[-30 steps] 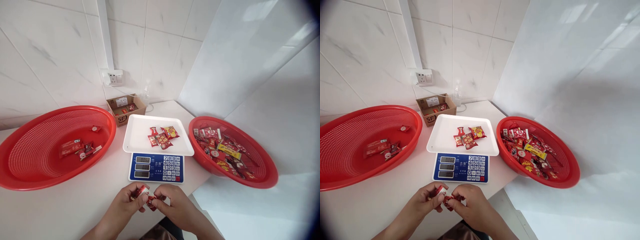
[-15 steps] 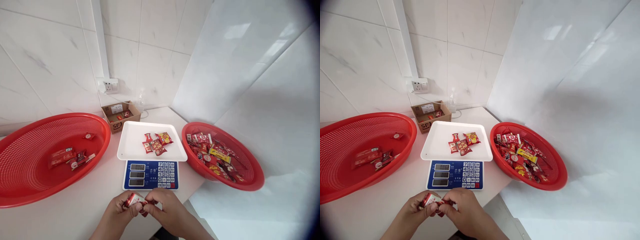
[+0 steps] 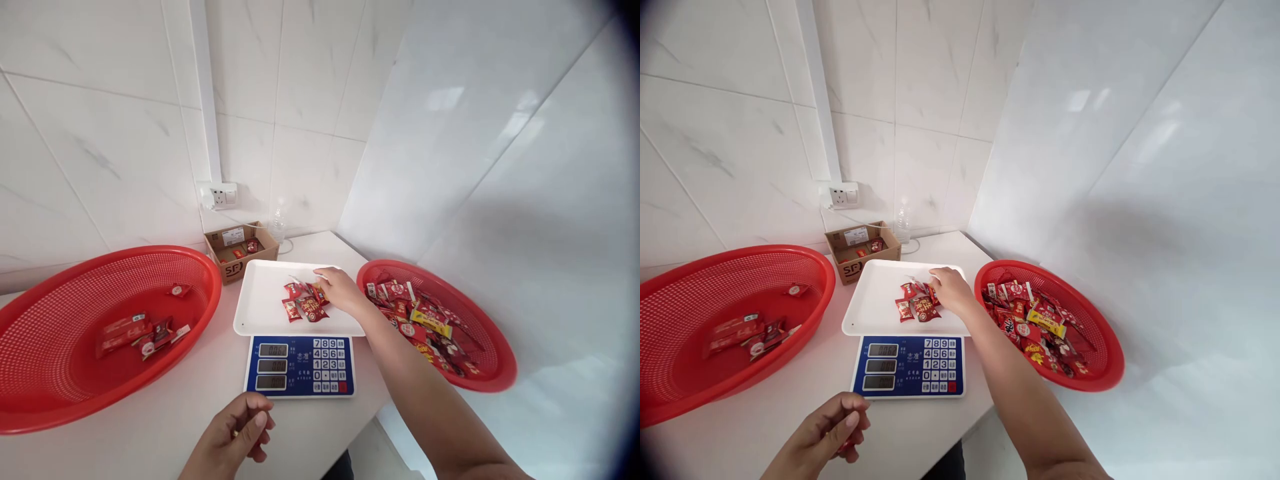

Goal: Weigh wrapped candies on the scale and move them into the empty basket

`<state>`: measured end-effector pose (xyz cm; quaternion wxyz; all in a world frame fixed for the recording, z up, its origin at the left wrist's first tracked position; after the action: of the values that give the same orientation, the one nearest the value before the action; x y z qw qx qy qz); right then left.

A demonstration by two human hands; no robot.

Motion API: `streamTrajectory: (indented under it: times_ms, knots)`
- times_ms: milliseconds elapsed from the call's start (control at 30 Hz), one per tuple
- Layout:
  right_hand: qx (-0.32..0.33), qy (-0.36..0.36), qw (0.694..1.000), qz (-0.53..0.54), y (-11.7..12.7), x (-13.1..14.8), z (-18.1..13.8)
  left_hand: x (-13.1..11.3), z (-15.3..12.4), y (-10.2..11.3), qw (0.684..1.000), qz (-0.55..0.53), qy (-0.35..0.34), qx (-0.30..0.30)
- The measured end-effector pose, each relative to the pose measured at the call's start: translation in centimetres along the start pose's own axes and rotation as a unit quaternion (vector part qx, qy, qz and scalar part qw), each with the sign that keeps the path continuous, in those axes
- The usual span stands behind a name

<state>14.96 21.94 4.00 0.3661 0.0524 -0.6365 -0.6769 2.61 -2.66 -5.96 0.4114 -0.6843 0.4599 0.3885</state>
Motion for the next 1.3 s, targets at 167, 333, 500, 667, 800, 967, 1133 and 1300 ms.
streamTrajectory:
  times_ms: [167, 333, 500, 667, 800, 967, 1133, 1300]
  knots:
    - [0.098, 0.018, 0.995, -0.008, -1.5, -1.4, 0.0, 0.3, 0.4, 1.0, 1.0, -0.003, 0.004, -0.004]
    - [0.105, 0.008, 0.994, -0.02, -1.9, -2.3, -0.1, 0.4, 0.7, 0.6, 1.0, -0.01, 0.007, 0.015]
    - [0.079, -0.012, 0.996, -0.031, -1.8, -3.1, 0.0, 0.3, 0.7, 0.2, 1.0, -0.01, 0.002, 0.024]
    - [0.07, -0.013, 0.997, -0.023, -1.7, -2.9, -0.1, 0.3, 0.6, 0.2, 1.0, -0.018, 0.01, 0.018]
    - [0.053, -0.011, 0.998, -0.024, -1.3, -2.3, -0.4, 0.2, 0.5, 0.1, 0.999, -0.021, 0.008, 0.024]
    - [0.013, 0.014, 0.999, -0.045, -0.1, -1.8, -1.4, 0.3, 0.1, -0.1, 0.997, -0.075, 0.019, 0.028]
    - [-0.006, 0.022, 0.997, -0.071, 0.9, -2.0, -2.7, 0.7, 0.2, -0.4, 0.989, -0.134, 0.044, 0.047]
    - [-0.055, 0.006, 0.991, -0.121, 3.9, -4.1, -4.8, 0.8, 0.6, -0.5, 0.985, -0.148, 0.058, 0.071]
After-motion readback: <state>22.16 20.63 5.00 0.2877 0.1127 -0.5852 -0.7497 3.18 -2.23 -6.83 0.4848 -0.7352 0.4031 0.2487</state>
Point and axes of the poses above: each hand's wrist, its own z-axis towards the middle knuckle, its own y-axis out of the back of the hand, x = y × z, the point moved 8 cm from there along z, towards the middle knuckle, and after that the axes turned 1 degree about y, right-handed, at the moved point
